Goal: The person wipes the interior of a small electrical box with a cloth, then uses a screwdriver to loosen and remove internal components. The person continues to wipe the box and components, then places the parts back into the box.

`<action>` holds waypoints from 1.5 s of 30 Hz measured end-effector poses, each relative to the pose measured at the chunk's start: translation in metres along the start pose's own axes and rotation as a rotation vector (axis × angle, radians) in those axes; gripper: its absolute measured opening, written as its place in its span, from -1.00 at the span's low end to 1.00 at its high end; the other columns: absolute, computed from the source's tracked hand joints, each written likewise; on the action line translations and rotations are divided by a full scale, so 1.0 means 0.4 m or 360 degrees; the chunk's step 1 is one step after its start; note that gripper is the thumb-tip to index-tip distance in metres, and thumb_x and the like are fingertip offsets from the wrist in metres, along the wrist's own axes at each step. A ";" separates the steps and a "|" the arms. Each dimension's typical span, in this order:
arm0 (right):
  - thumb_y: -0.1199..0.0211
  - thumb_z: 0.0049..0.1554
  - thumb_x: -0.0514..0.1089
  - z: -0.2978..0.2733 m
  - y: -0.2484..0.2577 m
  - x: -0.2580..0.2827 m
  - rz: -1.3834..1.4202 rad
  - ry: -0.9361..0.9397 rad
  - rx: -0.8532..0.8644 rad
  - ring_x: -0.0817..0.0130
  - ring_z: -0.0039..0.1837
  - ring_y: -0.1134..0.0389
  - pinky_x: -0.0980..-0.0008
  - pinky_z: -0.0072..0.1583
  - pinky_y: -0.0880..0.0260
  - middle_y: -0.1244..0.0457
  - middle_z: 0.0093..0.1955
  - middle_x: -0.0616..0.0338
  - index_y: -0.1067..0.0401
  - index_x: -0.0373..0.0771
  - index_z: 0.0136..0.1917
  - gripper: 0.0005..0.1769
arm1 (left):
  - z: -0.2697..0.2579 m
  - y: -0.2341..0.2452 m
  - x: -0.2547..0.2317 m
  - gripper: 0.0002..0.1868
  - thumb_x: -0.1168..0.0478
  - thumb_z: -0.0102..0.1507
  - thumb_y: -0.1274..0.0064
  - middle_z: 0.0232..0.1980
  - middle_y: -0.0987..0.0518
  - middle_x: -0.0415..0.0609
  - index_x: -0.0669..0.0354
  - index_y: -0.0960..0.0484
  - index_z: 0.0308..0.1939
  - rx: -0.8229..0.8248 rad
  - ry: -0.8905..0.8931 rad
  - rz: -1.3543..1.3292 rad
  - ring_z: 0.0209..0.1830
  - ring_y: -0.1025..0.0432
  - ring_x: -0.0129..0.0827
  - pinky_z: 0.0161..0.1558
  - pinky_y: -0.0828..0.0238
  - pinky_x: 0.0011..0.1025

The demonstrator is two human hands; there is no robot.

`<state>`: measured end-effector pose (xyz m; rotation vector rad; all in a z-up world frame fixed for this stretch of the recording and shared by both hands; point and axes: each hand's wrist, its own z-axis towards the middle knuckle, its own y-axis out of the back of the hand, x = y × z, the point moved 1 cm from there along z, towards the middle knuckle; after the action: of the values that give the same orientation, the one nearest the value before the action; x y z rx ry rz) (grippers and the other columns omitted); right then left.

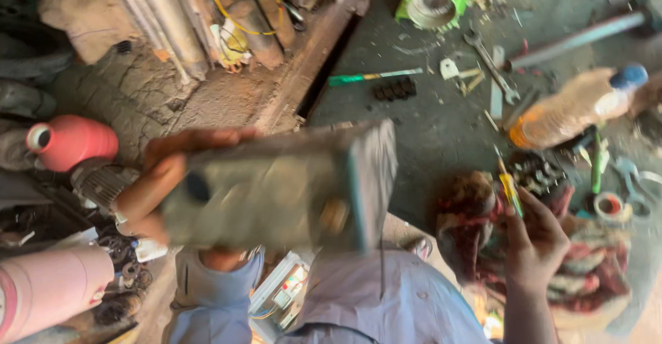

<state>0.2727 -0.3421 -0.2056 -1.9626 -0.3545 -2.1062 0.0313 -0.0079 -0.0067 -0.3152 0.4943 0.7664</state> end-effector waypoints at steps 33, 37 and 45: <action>-0.38 0.14 -0.17 0.027 -0.098 -0.054 -0.0669 0.0064 0.0287 0.09 -0.08 -0.49 0.31 -0.05 -0.47 -0.40 -0.11 -0.02 -0.45 -0.29 0.09 -0.72 | -0.132 -0.288 0.317 -0.62 0.11 0.58 0.17 0.14 -0.55 0.18 0.28 -0.34 0.38 0.0955 0.0353 0.1250 -0.02 -0.57 -0.04 -0.09 -0.54 -0.20; -0.36 0.09 -0.13 0.047 -0.207 -0.110 -0.1182 0.0836 0.0551 0.13 0.16 -0.48 0.19 0.14 -0.51 -0.37 0.21 0.00 -0.51 -0.19 0.16 -0.65 | -0.088 -0.303 0.287 -0.53 0.11 0.51 0.14 -0.12 -0.56 0.19 0.12 -0.37 0.48 0.1360 0.0607 0.1569 -0.31 -0.55 -0.02 -0.31 -0.50 -0.11; -0.21 0.02 0.04 0.046 -0.300 -0.146 -0.2332 0.0565 0.1233 -0.06 0.08 -0.43 -0.14 -0.37 -0.44 -0.06 0.57 -0.09 -0.42 -0.15 0.34 -0.38 | -0.045 -0.419 0.225 -0.52 0.06 0.47 0.06 0.23 -0.50 0.27 0.08 -0.36 0.45 0.1645 0.0414 0.1129 -0.12 -0.54 0.22 -0.24 -0.52 -0.03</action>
<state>0.2536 -0.2224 -0.2641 -0.7307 -2.5680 -2.1365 0.2025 -0.0779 -0.0545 0.7770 1.2032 1.0427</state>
